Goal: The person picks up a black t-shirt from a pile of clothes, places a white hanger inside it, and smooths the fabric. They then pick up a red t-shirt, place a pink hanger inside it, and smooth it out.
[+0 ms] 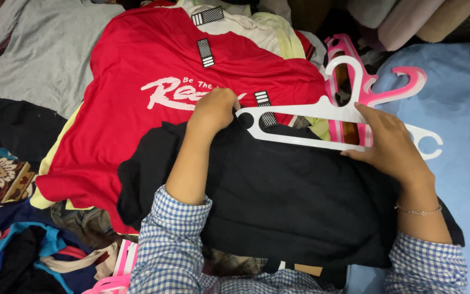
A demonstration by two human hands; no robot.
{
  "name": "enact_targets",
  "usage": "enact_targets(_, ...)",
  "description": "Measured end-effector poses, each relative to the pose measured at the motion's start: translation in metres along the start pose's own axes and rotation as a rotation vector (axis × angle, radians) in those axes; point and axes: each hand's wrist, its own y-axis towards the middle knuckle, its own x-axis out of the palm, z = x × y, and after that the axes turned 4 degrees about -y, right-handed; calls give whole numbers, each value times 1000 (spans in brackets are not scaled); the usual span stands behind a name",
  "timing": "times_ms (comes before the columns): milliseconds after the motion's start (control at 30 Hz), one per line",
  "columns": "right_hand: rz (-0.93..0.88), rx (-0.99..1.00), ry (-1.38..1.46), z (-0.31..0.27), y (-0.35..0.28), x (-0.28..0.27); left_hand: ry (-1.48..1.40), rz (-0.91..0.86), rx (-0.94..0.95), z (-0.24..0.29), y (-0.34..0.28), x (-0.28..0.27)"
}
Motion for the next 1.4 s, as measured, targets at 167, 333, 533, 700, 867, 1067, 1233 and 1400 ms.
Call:
enact_targets(167, 11, -67, -26, -5, 1, 6, -58, 118, 114, -11, 8, 11)
enact_targets(333, 63, -141, 8, -10, 2, 17, -98, 208, 222, -6, 5, 9)
enact_targets(533, 97, -220, 37, -18, 4, 43, -117, 203, 251, 0, 9, 10)
enact_targets(700, 326, -259, 24, -25, 8, 70, -68, 174, 147, 1, 17, 19)
enact_targets(867, 365, -303, 51, -43, 11, 70, -101, 212, 189, 4, 18, 19)
enact_targets(1067, 390, -328, 94, -49, 22, 80, -121, 249, 237, 7, 17, 19)
enact_targets(1233, 417, -412, 112, -60, 29, 88, -110, 248, 270, 10, 16, 20)
enact_targets(1400, 424, -449, 170, -74, 33, 103, -100, 252, 307, 14, 15, 18)
